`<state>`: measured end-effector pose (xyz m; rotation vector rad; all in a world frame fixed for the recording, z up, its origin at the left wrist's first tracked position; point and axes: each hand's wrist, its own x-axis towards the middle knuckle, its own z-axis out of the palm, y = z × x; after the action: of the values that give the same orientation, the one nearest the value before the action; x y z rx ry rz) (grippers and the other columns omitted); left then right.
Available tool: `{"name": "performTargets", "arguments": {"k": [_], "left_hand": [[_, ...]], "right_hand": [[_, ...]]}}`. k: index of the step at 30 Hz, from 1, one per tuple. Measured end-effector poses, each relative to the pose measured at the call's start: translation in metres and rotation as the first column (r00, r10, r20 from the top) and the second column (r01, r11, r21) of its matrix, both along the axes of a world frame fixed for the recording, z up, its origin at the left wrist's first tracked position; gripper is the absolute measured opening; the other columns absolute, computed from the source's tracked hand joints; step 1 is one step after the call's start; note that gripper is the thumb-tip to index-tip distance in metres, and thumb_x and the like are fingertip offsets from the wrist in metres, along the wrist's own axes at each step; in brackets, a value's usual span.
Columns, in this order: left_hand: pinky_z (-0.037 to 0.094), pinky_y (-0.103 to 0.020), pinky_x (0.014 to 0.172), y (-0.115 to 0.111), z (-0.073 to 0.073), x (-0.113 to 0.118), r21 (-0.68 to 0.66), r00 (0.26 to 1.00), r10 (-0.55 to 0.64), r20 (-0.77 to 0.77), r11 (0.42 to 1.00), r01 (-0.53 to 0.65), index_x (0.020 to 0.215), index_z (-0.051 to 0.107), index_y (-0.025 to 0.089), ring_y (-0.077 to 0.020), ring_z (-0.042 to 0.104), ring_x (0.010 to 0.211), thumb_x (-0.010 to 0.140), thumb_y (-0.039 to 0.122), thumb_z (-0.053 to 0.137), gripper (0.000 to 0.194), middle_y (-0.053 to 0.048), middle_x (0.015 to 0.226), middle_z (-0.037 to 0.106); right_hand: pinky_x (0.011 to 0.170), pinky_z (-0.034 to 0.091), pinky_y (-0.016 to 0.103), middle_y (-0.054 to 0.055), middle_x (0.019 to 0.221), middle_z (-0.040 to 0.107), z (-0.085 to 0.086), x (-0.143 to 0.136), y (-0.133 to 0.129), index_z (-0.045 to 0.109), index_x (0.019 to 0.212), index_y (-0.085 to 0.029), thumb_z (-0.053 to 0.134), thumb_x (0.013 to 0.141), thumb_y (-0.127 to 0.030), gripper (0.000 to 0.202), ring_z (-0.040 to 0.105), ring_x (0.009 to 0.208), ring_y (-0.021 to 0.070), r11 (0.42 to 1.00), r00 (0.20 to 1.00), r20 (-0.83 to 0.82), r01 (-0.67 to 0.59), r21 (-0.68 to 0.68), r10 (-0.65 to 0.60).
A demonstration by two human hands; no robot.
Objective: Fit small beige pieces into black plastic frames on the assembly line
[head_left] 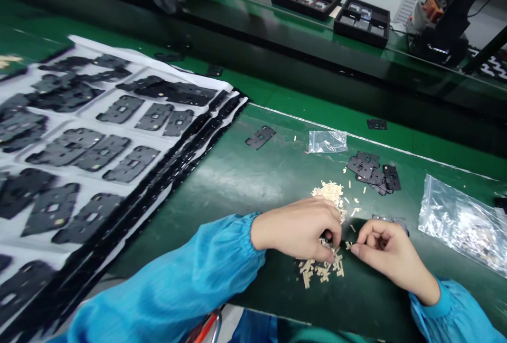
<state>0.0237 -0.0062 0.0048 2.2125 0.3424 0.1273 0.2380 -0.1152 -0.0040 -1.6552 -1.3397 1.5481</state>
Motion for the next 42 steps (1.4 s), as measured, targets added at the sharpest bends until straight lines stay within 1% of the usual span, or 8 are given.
{"name": "performTargets", "arguments": {"k": [3,7,11,17,22,25,31,42], "left_hand": [[0.045,-0.031,0.075,0.002,0.002,0.000,-0.062,0.998,0.036,0.041,0.998,-0.033,0.078,0.076,0.021,-0.0153,0.060,0.069,0.078,0.034,0.084,0.016,0.002,0.070,0.065],[0.046,-0.027,0.067,0.004,0.003,0.000,-0.193,0.994,0.035,0.100,0.981,-0.015,0.074,0.075,0.019,-0.0128,0.059,0.065,0.081,0.016,0.071,0.009,0.002,0.067,0.065],[0.042,-0.023,0.054,0.004,0.003,-0.002,-0.271,1.000,-0.011,0.002,0.963,0.011,0.072,0.077,0.019,-0.0119,0.058,0.058,0.078,0.022,0.079,0.007,0.001,0.063,0.066],[0.037,-0.024,0.049,0.004,0.007,-0.004,-0.222,0.999,0.003,-0.038,0.975,-0.011,0.077,0.081,0.020,-0.0099,0.053,0.050,0.090,0.033,0.072,0.020,0.002,0.057,0.064],[0.042,-0.022,0.054,0.004,0.005,-0.002,-0.189,0.998,0.055,-0.022,0.980,-0.058,0.086,0.081,0.020,-0.0117,0.059,0.062,0.074,0.025,0.085,0.013,0.001,0.073,0.068],[0.046,-0.023,0.057,0.004,0.004,0.001,-0.309,0.993,0.113,0.025,0.946,-0.100,0.098,0.080,0.018,-0.0129,0.060,0.066,0.079,0.028,0.081,0.022,-0.002,0.080,0.068],[0.042,-0.024,0.055,0.001,0.003,0.006,-0.535,0.973,0.205,0.110,0.837,-0.115,0.091,0.080,0.015,-0.0109,0.052,0.060,0.091,0.026,0.069,0.016,-0.003,0.073,0.066],[0.042,-0.023,0.055,-0.003,0.005,0.008,-0.448,0.955,0.260,0.140,0.877,-0.173,0.084,0.078,0.015,-0.0105,0.052,0.061,0.092,0.024,0.065,0.017,-0.002,0.071,0.066]], "right_hand": [[0.047,0.020,0.024,-0.008,0.052,0.040,0.001,0.001,0.001,0.064,0.072,-0.017,0.079,0.077,-0.038,0.027,0.029,0.049,0.0090,0.999,0.997,-0.069,0.023,-0.023,-0.025],[0.048,0.020,0.024,-0.008,0.051,0.041,0.001,0.001,0.001,0.064,0.071,-0.016,0.082,0.077,-0.039,0.029,0.029,0.049,0.0084,0.998,0.992,-0.116,0.051,-0.026,-0.054],[0.048,0.021,0.023,-0.008,0.051,0.041,0.000,0.002,0.001,0.065,0.071,-0.016,0.084,0.075,-0.039,0.030,0.030,0.048,0.0082,0.997,0.987,-0.142,0.073,-0.024,-0.075],[0.047,0.020,0.022,-0.008,0.050,0.042,0.000,0.002,0.002,0.065,0.071,-0.016,0.085,0.075,-0.040,0.031,0.029,0.047,0.0076,0.993,0.976,-0.182,0.118,-0.015,-0.119],[0.047,0.020,0.022,-0.008,0.049,0.043,0.000,0.003,0.002,0.066,0.070,-0.016,0.085,0.075,-0.039,0.031,0.030,0.047,0.0075,0.989,0.968,-0.203,0.146,-0.009,-0.145],[0.047,0.020,0.022,-0.007,0.049,0.044,0.001,0.002,0.003,0.066,0.070,-0.016,0.086,0.074,-0.039,0.031,0.030,0.047,0.0075,0.987,0.965,-0.207,0.162,-0.016,-0.162],[0.046,0.021,0.022,-0.006,0.048,0.046,0.003,0.000,0.003,0.066,0.068,-0.016,0.088,0.070,-0.043,0.034,0.030,0.046,0.0075,0.981,0.960,-0.199,0.194,-0.023,-0.195],[0.047,0.024,0.022,-0.006,0.051,0.046,-0.001,-0.002,0.003,0.071,0.076,-0.016,0.081,0.077,-0.046,0.032,0.033,0.048,0.0084,0.988,0.966,-0.206,0.154,-0.014,-0.154]]}}
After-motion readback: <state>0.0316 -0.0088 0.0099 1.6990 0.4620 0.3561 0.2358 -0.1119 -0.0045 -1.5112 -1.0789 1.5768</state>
